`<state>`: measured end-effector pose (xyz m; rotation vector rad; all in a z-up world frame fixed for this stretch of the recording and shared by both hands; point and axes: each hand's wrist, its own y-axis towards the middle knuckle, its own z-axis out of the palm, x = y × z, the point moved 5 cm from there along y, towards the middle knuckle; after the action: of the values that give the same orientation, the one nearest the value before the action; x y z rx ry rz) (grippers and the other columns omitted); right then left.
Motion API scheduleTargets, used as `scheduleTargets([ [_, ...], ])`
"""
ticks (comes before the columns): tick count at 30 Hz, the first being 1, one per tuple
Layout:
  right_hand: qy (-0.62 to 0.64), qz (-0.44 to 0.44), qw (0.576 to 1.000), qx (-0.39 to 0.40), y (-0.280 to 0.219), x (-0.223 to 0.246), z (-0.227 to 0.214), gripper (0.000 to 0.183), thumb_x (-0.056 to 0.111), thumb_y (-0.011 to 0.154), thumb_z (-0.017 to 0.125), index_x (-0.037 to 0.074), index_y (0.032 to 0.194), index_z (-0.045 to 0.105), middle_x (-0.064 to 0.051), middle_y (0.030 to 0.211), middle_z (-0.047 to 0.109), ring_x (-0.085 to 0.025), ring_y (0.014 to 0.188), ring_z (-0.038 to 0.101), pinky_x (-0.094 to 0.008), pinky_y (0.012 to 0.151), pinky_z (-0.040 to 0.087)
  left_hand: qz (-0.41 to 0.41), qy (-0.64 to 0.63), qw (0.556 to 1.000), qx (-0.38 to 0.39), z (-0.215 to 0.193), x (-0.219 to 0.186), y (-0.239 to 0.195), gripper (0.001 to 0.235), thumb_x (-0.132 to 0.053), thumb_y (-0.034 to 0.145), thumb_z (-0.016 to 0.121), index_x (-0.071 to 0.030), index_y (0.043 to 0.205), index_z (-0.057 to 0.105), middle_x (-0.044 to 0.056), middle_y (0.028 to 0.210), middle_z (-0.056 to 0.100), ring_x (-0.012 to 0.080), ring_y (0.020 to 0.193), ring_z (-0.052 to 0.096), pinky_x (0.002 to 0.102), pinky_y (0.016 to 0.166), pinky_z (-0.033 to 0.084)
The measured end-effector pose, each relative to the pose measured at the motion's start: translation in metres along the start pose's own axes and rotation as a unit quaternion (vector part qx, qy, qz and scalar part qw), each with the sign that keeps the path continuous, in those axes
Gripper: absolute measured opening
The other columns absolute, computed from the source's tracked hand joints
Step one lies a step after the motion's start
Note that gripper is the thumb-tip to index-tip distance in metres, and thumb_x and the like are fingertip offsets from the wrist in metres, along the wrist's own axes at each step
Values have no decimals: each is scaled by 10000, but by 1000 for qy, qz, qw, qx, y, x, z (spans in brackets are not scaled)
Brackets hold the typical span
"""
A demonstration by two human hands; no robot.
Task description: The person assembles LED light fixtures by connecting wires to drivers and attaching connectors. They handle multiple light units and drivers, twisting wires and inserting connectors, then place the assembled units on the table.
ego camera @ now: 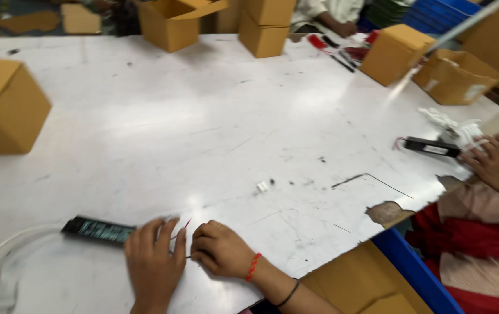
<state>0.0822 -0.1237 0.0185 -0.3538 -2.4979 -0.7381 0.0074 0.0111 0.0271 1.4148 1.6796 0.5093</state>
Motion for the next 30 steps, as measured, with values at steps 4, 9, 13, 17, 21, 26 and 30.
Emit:
scheduleTargets([
  [4, -34, -12, 999, -18, 0, 0, 0, 79, 128, 964, 727, 67, 988, 683, -52, 1104, 644, -242, 993, 600, -356, 900, 531, -44, 3, 989, 141, 19, 4, -25, 212, -168, 828, 754, -95, 1026, 772, 29, 1059, 693, 245, 877, 644, 405, 769, 532],
  [9, -38, 10, 998, -45, 0, -3, -4, 212, 189, 876, 783, 63, 1039, 730, -57, 1066, 640, -245, 948, 581, -359, 846, 526, -61, -25, 985, 162, 38, 21, -38, 235, -149, 780, 745, -96, 1007, 773, 35, 1091, 680, 256, 998, 636, 394, 869, 543],
  [13, -48, 62, 996, -34, 1, -12, -5, 67, 175, 925, 752, 142, 980, 771, -1, 1026, 660, -202, 962, 602, -337, 866, 528, -58, -90, 976, 188, 38, 30, -43, 204, -189, 731, 772, -112, 920, 777, 47, 1041, 666, 274, 1003, 634, 405, 862, 534],
  [17, -24, 42, 998, -35, 0, -11, -6, 87, 202, 913, 767, 136, 968, 763, -4, 1009, 669, -197, 942, 600, -332, 875, 506, -73, 3, 968, 238, 43, 29, -43, 157, -208, 808, 756, -129, 940, 727, 31, 1004, 679, 261, 935, 644, 416, 816, 532],
  [21, 46, 84, 995, 1, 1, -17, -7, 67, 195, 922, 766, 135, 951, 770, 2, 887, 701, -176, 840, 614, -329, 875, 486, -61, -70, 976, 199, 38, 26, -38, 117, -189, 861, 701, -93, 908, 655, 31, 904, 696, 253, 871, 660, 410, 767, 535],
  [26, 131, 149, 980, -10, 1, -29, -7, 145, 239, 888, 803, 117, 922, 733, -14, 811, 675, -161, 809, 613, -307, 723, 522, -88, -84, 965, 234, 38, 29, -42, 105, -178, 881, 678, -86, 918, 642, 32, 877, 713, 245, 834, 669, 405, 724, 534],
  [30, 112, 170, 979, -32, -2, -35, -4, 208, 258, 864, 824, 93, 855, 697, -27, 814, 673, -160, 810, 633, -297, 683, 538, -80, -77, 969, 221, 33, 25, -37, 105, -186, 882, 686, -91, 902, 647, 36, 863, 705, 244, 837, 672, 402, 737, 539],
])
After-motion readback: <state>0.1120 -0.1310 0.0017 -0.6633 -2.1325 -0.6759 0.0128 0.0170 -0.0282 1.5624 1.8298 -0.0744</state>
